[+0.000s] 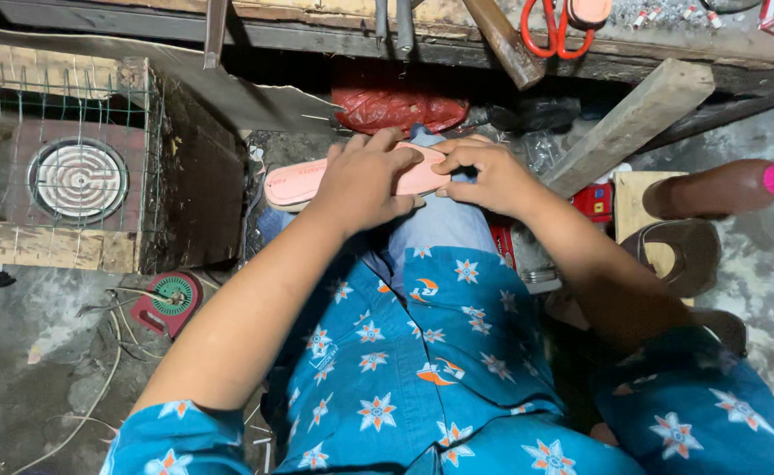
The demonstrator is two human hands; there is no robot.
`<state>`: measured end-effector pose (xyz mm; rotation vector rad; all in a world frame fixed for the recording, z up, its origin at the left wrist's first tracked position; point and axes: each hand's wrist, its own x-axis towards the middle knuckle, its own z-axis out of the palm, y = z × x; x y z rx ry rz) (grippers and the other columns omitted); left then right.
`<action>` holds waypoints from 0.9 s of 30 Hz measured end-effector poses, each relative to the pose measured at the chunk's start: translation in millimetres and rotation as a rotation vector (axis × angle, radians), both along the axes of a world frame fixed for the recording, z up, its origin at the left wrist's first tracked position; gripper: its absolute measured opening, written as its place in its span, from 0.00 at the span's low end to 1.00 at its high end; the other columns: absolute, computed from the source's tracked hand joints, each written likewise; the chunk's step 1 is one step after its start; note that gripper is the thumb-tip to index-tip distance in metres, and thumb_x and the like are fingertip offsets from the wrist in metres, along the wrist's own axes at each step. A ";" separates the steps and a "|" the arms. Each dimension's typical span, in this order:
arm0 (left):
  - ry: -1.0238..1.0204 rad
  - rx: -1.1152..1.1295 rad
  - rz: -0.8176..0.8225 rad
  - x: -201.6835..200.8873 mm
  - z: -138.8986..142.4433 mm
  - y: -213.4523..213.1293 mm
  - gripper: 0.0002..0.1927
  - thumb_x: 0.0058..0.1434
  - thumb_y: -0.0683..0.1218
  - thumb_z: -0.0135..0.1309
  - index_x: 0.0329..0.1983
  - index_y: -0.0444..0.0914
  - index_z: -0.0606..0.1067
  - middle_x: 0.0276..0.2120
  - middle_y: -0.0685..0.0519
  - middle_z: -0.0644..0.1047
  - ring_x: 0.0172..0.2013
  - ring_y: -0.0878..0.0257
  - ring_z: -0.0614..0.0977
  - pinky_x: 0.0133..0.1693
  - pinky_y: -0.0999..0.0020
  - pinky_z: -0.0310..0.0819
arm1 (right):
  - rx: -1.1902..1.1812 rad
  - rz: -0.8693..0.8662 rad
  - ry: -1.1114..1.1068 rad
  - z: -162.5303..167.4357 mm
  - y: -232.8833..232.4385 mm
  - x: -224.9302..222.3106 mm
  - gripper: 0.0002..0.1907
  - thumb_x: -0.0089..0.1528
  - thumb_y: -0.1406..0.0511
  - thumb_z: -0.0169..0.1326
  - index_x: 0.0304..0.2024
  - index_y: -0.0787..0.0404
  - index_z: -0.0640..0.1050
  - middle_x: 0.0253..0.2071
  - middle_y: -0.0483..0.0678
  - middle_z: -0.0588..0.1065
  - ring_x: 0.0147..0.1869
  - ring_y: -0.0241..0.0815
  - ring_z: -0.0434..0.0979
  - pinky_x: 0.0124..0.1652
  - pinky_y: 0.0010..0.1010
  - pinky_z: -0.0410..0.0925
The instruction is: The person assembles a shoe by attaching a brown upper to a pink insole on a wooden shoe last. They use a hammer to drive nails along the edges and a curved metal tool to press and shape the material. The finished shoe is placed on a shelf, and the person begins assembling a second shoe in the same manner.
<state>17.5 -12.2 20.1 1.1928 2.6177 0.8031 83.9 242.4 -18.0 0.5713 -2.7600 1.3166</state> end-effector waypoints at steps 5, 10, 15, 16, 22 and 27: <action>-0.046 0.109 -0.055 -9.2 -7.7 8.0 0.29 0.41 0.55 0.72 0.48 0.44 0.80 0.56 0.49 0.74 0.56 0.48 0.73 0.52 0.47 0.64 | 0.034 -0.025 -0.043 0.9 1.1 0.4 0.16 0.52 0.66 0.68 0.42 0.60 0.81 0.55 0.53 0.79 0.60 0.53 0.77 0.60 0.41 0.67; -0.049 0.151 -0.046 -10.9 -21.4 7.3 0.28 0.42 0.54 0.71 0.48 0.43 0.80 0.56 0.49 0.75 0.57 0.48 0.73 0.53 0.48 0.65 | 0.005 -0.007 -0.007 -5.0 3.4 -1.2 0.15 0.53 0.66 0.67 0.43 0.60 0.80 0.57 0.53 0.78 0.61 0.53 0.76 0.61 0.41 0.66; -0.054 0.159 -0.047 -14.8 -19.1 7.7 0.29 0.41 0.54 0.71 0.47 0.43 0.80 0.55 0.48 0.75 0.58 0.48 0.73 0.53 0.49 0.65 | 0.009 0.013 -0.052 4.8 0.8 -8.8 0.16 0.52 0.66 0.68 0.41 0.60 0.81 0.55 0.52 0.78 0.61 0.53 0.76 0.61 0.41 0.66; -0.053 0.157 -0.049 -14.8 -17.7 7.8 0.29 0.41 0.54 0.71 0.47 0.43 0.81 0.55 0.48 0.75 0.58 0.48 0.73 0.52 0.49 0.65 | 0.017 0.037 -0.073 9.4 1.1 -11.6 0.16 0.52 0.65 0.68 0.41 0.60 0.81 0.55 0.52 0.78 0.61 0.54 0.75 0.61 0.42 0.65; -0.046 0.144 -0.046 -19.0 -10.7 12.2 0.27 0.43 0.55 0.70 0.47 0.43 0.80 0.55 0.48 0.75 0.56 0.48 0.73 0.51 0.50 0.65 | 0.173 0.029 0.038 45.3 27.4 -75.6 0.10 0.59 0.63 0.62 0.41 0.61 0.82 0.50 0.52 0.79 0.57 0.52 0.78 0.57 0.40 0.68; -0.027 0.199 -0.027 -25.9 -7.7 16.7 0.27 0.43 0.55 0.69 0.47 0.43 0.80 0.54 0.49 0.75 0.55 0.49 0.74 0.52 0.53 0.65 | 0.275 -0.316 0.346 59.7 62.4 -182.2 0.07 0.66 0.66 0.60 0.43 0.63 0.83 0.44 0.55 0.80 0.52 0.57 0.79 0.52 0.43 0.69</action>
